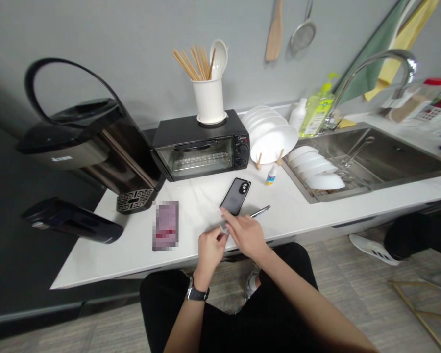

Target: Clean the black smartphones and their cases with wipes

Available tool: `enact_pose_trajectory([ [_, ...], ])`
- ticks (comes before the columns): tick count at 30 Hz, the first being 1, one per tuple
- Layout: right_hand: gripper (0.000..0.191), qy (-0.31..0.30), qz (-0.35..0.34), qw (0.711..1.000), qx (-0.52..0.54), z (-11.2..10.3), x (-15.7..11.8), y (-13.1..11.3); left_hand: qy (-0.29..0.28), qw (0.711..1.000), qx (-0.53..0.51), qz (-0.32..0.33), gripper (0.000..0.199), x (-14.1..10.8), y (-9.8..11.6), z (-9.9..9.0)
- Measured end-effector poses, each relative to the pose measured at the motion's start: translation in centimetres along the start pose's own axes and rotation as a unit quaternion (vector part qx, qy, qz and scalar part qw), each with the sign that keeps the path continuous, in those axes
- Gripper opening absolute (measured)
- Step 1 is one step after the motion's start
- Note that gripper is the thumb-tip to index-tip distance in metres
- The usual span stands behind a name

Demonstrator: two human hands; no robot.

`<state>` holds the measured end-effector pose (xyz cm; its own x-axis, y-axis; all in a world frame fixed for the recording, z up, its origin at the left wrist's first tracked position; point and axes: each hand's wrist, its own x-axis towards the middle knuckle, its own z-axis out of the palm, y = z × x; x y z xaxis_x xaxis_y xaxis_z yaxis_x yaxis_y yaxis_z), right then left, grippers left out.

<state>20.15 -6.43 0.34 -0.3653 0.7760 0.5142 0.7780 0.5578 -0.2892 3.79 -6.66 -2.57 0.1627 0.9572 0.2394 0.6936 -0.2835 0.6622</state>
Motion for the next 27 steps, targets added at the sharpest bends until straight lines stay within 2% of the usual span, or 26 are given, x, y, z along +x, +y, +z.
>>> enact_pose_trajectory([
  [3,0.038,0.004,0.089,0.993,-0.076,-2.0,1.1,3.7,-0.002,1.000,-0.007,0.000,0.029,0.2,0.4,-0.1],
  [5,0.027,-0.002,0.110,0.988,-0.112,-2.7,1.7,4.8,0.003,1.000,0.001,-0.003,0.031,0.2,0.5,0.0],
  [6,0.028,-0.003,0.115,0.986,-0.122,-2.7,2.0,4.7,0.004,1.000,0.006,-0.003,0.031,0.2,0.5,0.0],
  [8,0.032,-0.008,0.106,0.987,-0.118,-2.0,2.2,3.1,0.007,1.000,0.020,-0.001,0.029,0.2,0.5,0.2],
  [12,0.029,-0.039,-0.005,0.996,-0.075,0.4,2.0,-1.8,0.012,0.999,0.052,-0.009,0.032,0.0,0.0,0.3],
  [14,0.029,-0.044,-0.041,0.996,-0.072,0.9,1.8,-2.6,0.012,0.998,0.059,-0.015,0.034,0.0,-0.1,0.3],
  [16,0.028,-0.038,-0.036,0.995,-0.087,0.5,1.5,-1.4,0.012,0.998,0.059,-0.016,0.034,0.0,0.0,0.2],
  [21,0.032,-0.025,0.078,0.983,-0.164,-3.1,0.6,6.2,0.004,1.000,0.007,-0.010,0.032,0.1,0.4,0.1],
  [23,0.037,-0.025,0.107,0.977,-0.185,-4.3,1.0,8.0,0.010,1.000,0.007,-0.016,0.034,0.2,0.4,0.2],
  [25,0.040,-0.038,0.111,0.974,-0.194,-4.4,1.9,7.9,0.014,1.000,0.011,-0.022,0.033,0.3,0.3,0.4],
  [27,0.043,-0.057,0.088,0.977,-0.187,-3.4,2.7,5.9,0.011,1.000,0.009,-0.022,0.030,0.3,0.2,0.4],
])
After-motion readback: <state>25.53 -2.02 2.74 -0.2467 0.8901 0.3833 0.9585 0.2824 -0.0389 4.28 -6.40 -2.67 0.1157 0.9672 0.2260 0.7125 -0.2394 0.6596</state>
